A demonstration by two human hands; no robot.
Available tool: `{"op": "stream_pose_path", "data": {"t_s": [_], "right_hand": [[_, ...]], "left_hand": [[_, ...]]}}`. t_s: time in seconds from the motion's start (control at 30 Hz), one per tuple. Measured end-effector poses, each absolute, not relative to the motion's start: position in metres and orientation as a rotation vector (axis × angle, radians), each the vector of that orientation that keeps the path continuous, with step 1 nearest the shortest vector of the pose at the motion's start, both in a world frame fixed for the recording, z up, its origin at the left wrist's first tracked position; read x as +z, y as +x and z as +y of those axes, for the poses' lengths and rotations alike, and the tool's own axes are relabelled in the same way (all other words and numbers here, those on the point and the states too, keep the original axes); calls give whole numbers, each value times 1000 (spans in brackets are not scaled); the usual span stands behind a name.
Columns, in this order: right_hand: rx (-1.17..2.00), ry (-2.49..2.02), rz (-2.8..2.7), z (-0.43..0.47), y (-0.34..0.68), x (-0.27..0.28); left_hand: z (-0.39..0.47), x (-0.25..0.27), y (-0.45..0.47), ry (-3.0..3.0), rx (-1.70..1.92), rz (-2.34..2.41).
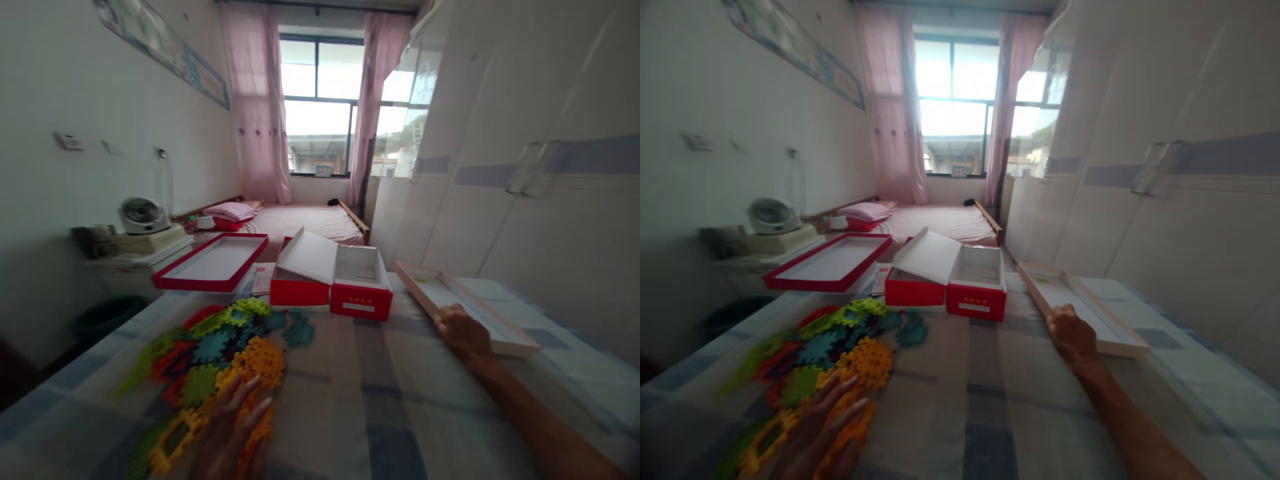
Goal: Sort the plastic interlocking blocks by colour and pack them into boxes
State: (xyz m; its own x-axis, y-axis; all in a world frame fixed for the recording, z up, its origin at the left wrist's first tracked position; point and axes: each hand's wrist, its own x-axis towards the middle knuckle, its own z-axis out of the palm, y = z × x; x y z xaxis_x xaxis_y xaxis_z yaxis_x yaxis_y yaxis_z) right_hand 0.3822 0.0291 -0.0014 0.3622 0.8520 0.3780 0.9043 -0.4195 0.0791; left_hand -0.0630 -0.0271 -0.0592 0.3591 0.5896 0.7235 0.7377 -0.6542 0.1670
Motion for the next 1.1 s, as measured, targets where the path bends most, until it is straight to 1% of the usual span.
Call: {"op": "stream_pose_path", "data": {"t_s": [0.07, 0.1, 0.23, 0.33, 0.43, 0.53, 0.6, 0.7, 0.8, 0.87, 1.0, 1.1], "right_hand": [[-494, -2388, -1675, 49, 378, -9], [-531, -2335, -1709, 55, 375, -12], [-897, -2066, -1672, 55, 349, -13], [-922, -1731, -1803, 57, 313, 0], [-852, -1489, -1973, 73, 269, 17], [-760, -1363, -2108, 93, 224, 28], [-628, -1260, -2209, 102, 195, 29], [-315, -1155, -2292, 106, 157, 20], [-35, -1169, -2273, 105, 132, 5], [63, -1233, -2244, 104, 124, -7], [128, -1393, -2203, 99, 127, -26], [112, -1445, -2201, 91, 138, -30]], "left_hand": [[-30, -46, -69, -2411, -1171, -1234], [-28, -39, -78, -2408, -1176, -1261], [10, -17, -143, -2306, -1229, -1574], [60, -12, -199, -2211, -1192, -1879], [106, -17, -233, -2280, -1144, -2050], [130, -23, -239, -2377, -1229, -2169], [133, -23, -234, -2508, -1305, -2193], [128, -21, -224, -2731, -1386, -2167], [121, -20, -212, -2745, -1436, -2146], [117, -21, -205, -2739, -1453, -2096], [108, -25, -190, -2813, -1427, -1996], [102, -26, -181, -2872, -1384, -1955]]}}
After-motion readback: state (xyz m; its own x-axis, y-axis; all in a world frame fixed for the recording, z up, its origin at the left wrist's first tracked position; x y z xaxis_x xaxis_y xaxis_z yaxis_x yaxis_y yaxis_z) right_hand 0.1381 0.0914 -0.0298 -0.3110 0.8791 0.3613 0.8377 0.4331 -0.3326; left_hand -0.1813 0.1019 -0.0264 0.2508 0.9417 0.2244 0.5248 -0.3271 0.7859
